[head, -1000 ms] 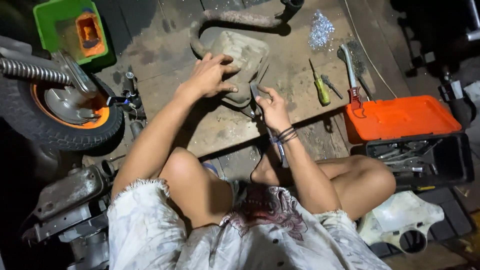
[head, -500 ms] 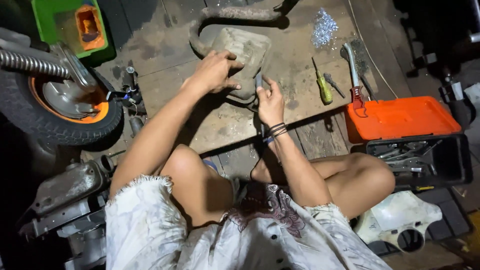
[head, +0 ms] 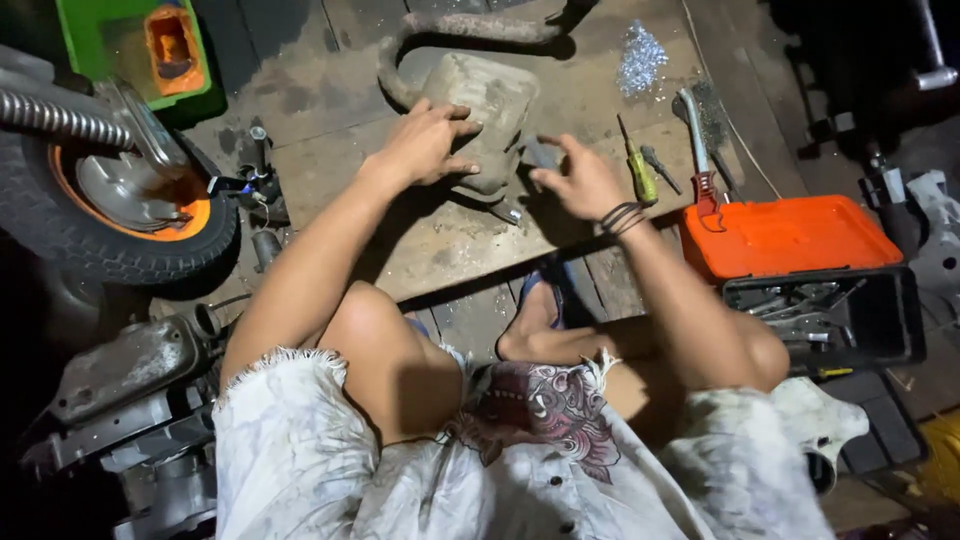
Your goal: Cleaning and scraping a motorcycle muffler using hand tools to remove debris and rust.
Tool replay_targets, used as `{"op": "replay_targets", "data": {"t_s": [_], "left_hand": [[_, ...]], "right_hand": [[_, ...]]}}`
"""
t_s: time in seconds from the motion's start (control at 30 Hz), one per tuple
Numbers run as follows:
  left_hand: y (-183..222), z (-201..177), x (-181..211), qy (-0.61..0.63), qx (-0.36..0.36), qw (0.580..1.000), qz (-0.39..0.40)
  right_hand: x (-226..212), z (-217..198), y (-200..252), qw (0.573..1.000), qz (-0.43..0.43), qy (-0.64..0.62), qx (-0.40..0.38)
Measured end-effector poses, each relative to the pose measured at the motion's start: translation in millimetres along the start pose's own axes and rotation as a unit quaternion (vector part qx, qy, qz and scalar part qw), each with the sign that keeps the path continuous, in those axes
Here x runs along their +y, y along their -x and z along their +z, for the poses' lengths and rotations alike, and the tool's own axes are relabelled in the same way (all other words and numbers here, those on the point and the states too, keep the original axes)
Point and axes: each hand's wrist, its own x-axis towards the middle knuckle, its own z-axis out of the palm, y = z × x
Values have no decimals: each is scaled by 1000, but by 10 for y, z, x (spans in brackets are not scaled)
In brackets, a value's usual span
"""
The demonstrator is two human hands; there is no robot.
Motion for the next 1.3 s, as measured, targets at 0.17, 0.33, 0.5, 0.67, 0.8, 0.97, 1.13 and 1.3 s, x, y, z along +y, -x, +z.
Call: {"op": "replay_targets", "data": {"t_s": [0.17, 0.33, 0.5, 0.67, 0.8, 0.97, 1.13, 1.3], "left_hand": [[137, 9, -147, -3, -18, 1000, 10], [155, 40, -200, 4, -24, 999, 26], [144, 20, -182, -52, -23, 998, -1], [79, 42, -90, -74, -26, 997, -9], [0, 191, -192, -40, -38, 998, -13], [-8, 154, -342, -18, -20, 999, 38], [-46, 248, -417, 10, 26, 997, 74], [-24, 284, -449, -19, 43, 994, 94]], "right_hand": [[-59, -410, 95, 975, 30, 208, -65], [401, -447, 82, 952, 41, 289, -95], [9, -420, 229, 976, 86, 191, -54], [-193, -271, 257, 983, -18, 159, -94], [-401, -444, 169, 972, -129, 175, -90], [-185, -446, -69, 947, -172, 251, -104], [-11, -370, -280, 903, -124, 383, -151], [-115, -291, -325, 899, -134, 391, -146]]}}
